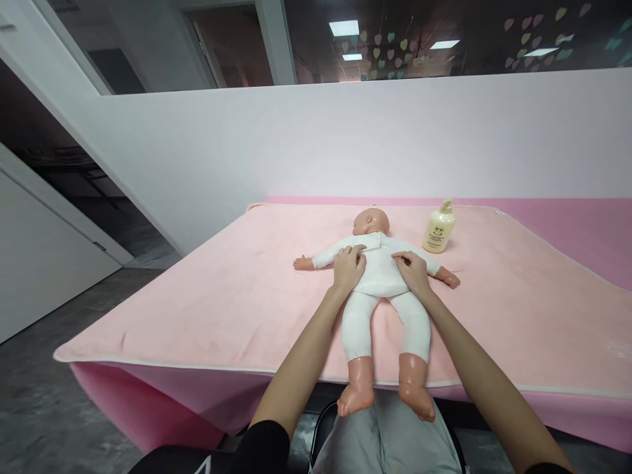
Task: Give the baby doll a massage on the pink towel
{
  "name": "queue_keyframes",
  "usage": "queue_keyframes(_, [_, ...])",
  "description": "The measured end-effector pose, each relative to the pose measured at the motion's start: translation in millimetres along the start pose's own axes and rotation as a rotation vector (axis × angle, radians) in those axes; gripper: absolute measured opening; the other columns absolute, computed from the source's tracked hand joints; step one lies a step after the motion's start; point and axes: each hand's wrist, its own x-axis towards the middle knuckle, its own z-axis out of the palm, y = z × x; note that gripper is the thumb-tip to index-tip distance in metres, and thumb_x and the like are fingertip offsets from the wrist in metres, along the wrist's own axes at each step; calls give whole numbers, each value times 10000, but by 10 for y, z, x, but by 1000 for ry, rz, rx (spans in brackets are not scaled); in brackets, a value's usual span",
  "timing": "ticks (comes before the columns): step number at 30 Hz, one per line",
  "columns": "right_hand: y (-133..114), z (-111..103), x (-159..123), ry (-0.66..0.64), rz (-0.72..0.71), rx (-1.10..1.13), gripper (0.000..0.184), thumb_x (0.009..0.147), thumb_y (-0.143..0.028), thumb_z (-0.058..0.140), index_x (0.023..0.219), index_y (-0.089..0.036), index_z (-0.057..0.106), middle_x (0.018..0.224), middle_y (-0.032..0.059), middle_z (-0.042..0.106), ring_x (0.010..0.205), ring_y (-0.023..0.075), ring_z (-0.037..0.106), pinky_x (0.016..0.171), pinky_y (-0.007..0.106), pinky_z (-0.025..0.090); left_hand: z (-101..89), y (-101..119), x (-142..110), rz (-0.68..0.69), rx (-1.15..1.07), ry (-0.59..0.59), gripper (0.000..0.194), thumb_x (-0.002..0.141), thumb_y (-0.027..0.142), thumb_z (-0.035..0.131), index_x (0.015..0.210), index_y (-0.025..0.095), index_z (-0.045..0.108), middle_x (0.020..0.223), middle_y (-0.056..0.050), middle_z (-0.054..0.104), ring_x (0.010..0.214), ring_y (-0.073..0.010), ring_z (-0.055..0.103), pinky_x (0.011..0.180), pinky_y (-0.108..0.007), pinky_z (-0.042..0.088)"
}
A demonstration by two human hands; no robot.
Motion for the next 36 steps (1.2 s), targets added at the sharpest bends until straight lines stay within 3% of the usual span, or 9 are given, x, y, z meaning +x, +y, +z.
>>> queue_keyframes(9, [7,6,2,10,-8,5,250,685,-267,458,753,-176,680,711,38,596,680,164,506,683,303,397,-24,33,-2,-43,-62,2,238,816,224,412,1003,201,558,851,-40,594,869,-207,498,783,-336,347])
queue_keyframes(12, [10,8,1,13,-7,7,253,683,-271,457,755,-174,680,723,41,600,687,165,510,684,304,398,-44,39,-3,-45,-69,-1,344,808,231,426,1140,193,506,837,-41,583,852,-205,495,782,-333,351])
queue_keyframes(15, [14,7,2,11,-8,9,253,685,-276,456,751,-176,679,728,42,601,687,164,512,684,304,399,-54,32,1,23,-2,-44,430,833,260,398,1260,259,452,867,-42,560,845,-197,483,787,-330,346])
queue_keyframes(19, [18,4,5,12,-10,7,251,684,-283,459,750,-182,679,705,37,594,677,164,506,674,304,398,-47,21,10,28,35,-77,359,851,287,388,1163,312,564,865,-48,533,861,-194,482,777,-326,349])
queue_keyframes(32, [11,1,2,9,-12,11,251,678,-277,462,747,-179,682,711,38,599,677,165,507,673,303,398,-1,-7,9,-38,-153,87,301,848,266,390,974,204,656,876,-57,641,868,-181,555,818,-306,406])
queue_keyframes(36, [0,-3,0,8,-21,8,253,678,-272,458,752,-180,682,707,38,597,673,165,504,664,300,395,7,-29,24,-110,-212,103,243,805,335,491,896,201,672,770,-37,641,772,-166,564,752,-291,419])
